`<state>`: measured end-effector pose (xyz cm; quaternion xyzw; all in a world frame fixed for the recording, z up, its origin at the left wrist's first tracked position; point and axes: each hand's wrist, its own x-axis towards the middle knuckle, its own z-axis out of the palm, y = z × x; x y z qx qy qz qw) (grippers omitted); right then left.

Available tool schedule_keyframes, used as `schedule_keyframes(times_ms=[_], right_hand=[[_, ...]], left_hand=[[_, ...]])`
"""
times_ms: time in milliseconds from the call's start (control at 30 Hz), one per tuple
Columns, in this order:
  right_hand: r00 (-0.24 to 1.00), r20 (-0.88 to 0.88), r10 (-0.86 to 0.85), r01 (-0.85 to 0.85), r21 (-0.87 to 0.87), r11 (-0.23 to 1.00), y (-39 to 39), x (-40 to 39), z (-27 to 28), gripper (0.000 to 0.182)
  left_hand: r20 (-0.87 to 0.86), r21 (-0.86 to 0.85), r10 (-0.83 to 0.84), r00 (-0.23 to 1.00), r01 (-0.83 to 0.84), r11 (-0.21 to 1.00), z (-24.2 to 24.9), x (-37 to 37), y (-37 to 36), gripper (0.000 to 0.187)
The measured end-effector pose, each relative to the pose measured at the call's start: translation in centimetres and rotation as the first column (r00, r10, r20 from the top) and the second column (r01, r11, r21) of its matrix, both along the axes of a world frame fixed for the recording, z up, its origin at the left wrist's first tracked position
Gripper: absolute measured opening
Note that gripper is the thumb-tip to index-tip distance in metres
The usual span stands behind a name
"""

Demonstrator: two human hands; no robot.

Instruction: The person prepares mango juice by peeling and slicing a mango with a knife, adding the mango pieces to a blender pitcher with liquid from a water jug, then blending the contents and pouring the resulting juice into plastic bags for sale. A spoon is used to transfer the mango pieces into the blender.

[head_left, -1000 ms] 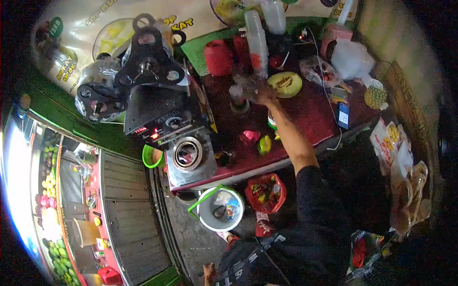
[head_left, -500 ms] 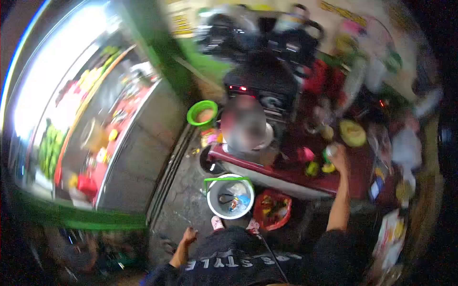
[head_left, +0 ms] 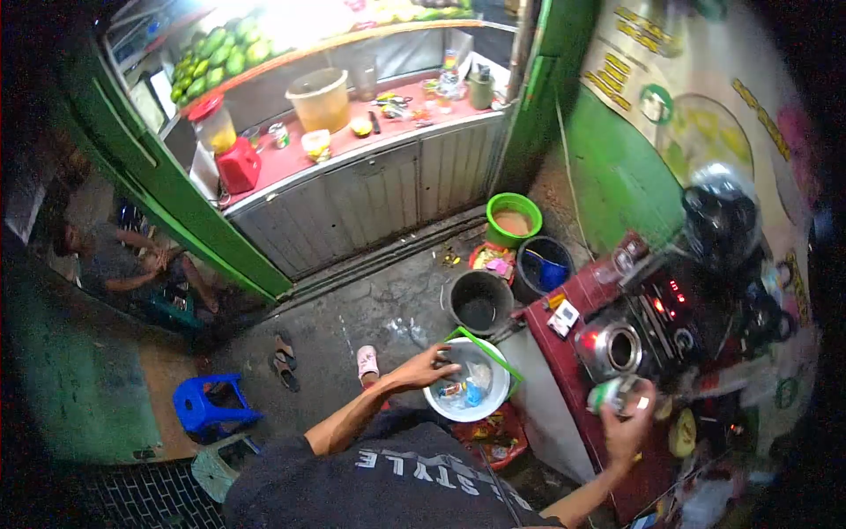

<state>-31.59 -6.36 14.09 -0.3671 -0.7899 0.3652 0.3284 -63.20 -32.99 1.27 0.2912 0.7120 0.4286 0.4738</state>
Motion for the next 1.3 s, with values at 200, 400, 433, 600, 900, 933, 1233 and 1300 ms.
schedule_keyframes(times_ms=[200,400,433,600,900,933,1233,1300], right_hand=[[0.936,-0.034,0.351,-0.351,0.003,0.936,-12.2,-27.1,-8.3,0.074],[0.796,0.128,0.591,-0.599,0.027,0.800,-20.7,-46.4,-7.6,0.074],[0.729,0.104,0.677,-0.675,-0.062,0.736,-21.2,-48.4,-7.4,0.073],[0.490,-0.322,0.810,-0.705,-0.694,0.150,-20.1,-56.9,-10.9,0.048],[0.493,-0.462,0.737,-0.509,-0.840,-0.186,-18.0,-69.2,-13.7,0.053],[0.510,-0.449,0.734,-0.529,-0.836,-0.143,-17.4,-71.0,-13.5,0.053],[0.634,-0.235,0.736,-0.727,-0.506,0.464,-12.3,-93.1,-10.7,0.064],[0.635,-0.177,0.752,-0.760,-0.315,0.568,-12.5,-96.9,-10.7,0.069]], left_hand=[[0.285,0.142,0.013,0.958,-0.056,0.988,2.8,-9.8,-1.0,0.093],[0.249,0.056,0.442,0.862,-0.469,0.882,1.1,-23.2,-9.3,0.098],[0.264,0.051,0.478,0.838,-0.507,0.860,1.4,-24.8,-10.8,0.094],[0.267,0.070,0.502,0.822,-0.537,0.841,2.0,-31.6,-16.5,0.091],[0.287,0.068,0.548,0.785,-0.588,0.806,0.6,-41.4,-16.0,0.084],[0.301,0.112,0.564,0.769,-0.616,0.780,0.8,-43.0,-15.4,0.084],[-0.463,0.100,0.702,0.542,-0.755,0.648,0.2,-63.0,-7.8,0.050],[-0.572,0.139,0.683,0.454,-0.767,0.627,-0.8,-66.1,-6.8,0.049]])
